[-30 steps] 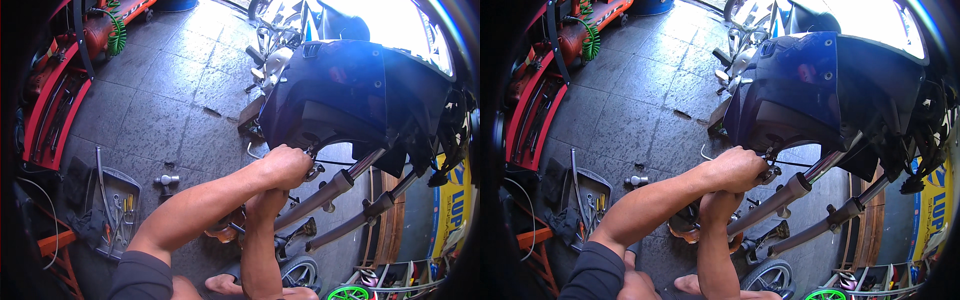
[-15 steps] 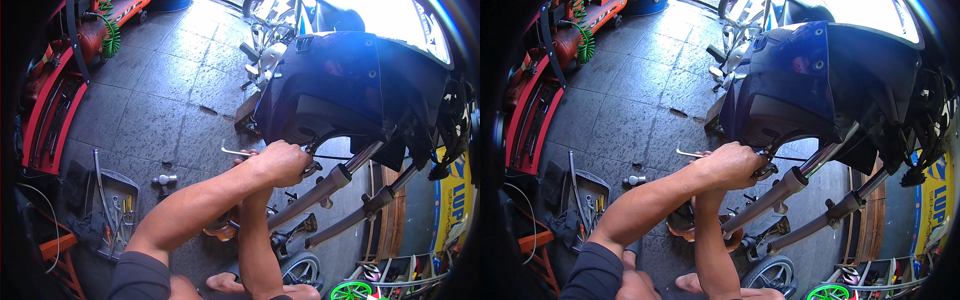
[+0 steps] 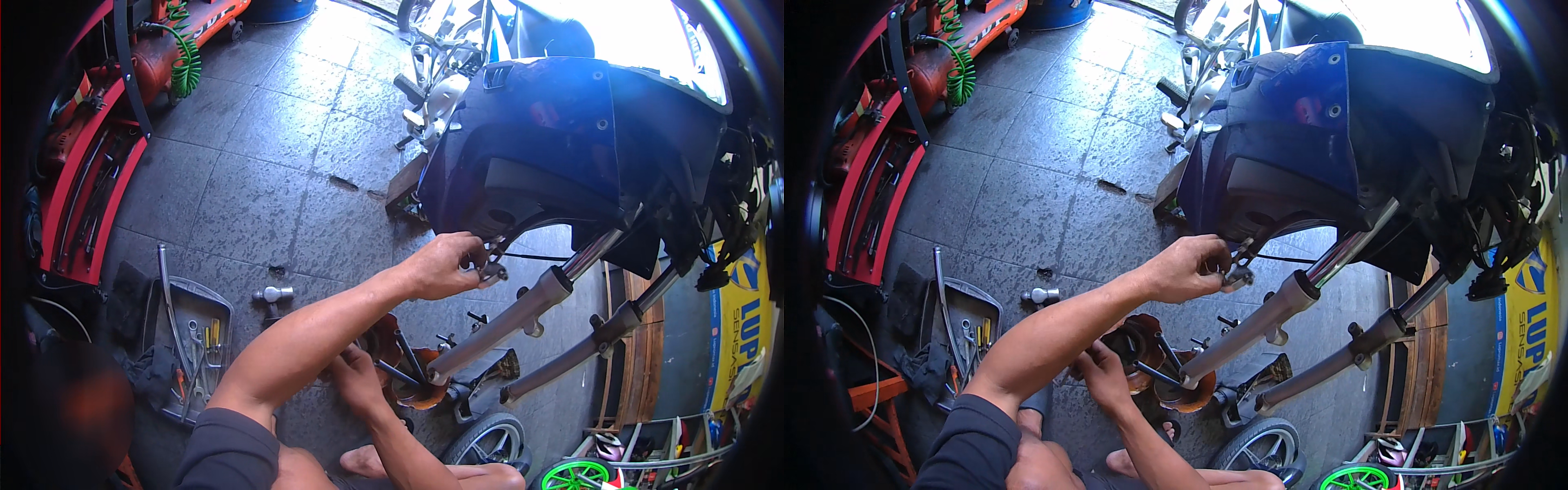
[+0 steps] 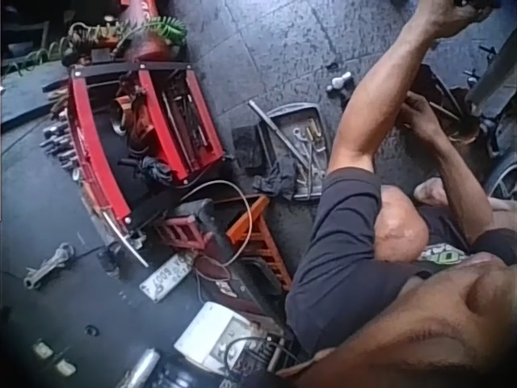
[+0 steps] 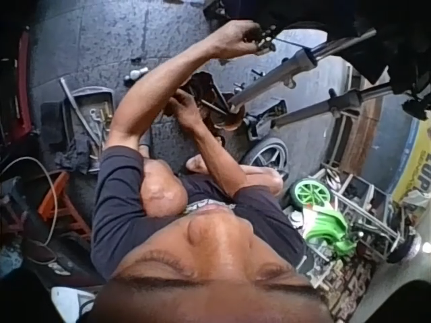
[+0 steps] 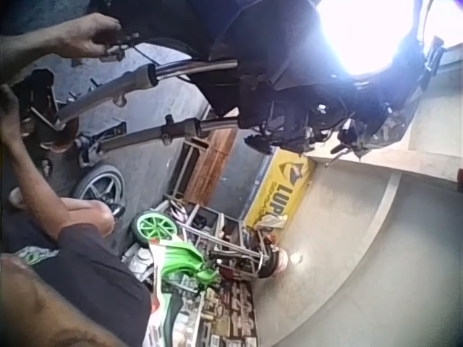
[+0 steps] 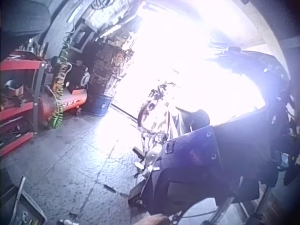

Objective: Repairing and cleaning front motorcycle forks.

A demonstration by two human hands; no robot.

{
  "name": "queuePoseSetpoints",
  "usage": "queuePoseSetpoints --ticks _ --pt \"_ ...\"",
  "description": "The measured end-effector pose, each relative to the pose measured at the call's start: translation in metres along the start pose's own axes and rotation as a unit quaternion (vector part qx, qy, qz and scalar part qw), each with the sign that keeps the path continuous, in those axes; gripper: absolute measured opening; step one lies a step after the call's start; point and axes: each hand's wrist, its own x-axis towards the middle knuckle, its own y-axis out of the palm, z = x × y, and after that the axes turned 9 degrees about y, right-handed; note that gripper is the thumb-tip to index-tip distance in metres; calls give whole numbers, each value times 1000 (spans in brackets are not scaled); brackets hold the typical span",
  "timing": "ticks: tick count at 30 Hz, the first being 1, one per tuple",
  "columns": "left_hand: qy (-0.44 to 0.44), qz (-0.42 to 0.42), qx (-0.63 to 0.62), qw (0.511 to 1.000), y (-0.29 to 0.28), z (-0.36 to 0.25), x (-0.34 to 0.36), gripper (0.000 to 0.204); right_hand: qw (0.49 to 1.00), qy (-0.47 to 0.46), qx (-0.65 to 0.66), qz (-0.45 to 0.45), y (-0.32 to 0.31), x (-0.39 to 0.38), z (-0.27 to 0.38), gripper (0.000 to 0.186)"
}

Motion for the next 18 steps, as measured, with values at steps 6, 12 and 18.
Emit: queuePoseSetpoints --ticks 6,12,18 --pt "-97 -87 -54 990 -5 1 -11 22 998 6 -54 7 -19 -12 -44 17" --pt "-15 11 64 998 -30 -31 -106 18 955 111 270 52 -43 -28 -74 28" --pt "-79 320 137 934 -13 -76 -190 28 873 122 468 60 -46 -45 -86 45"
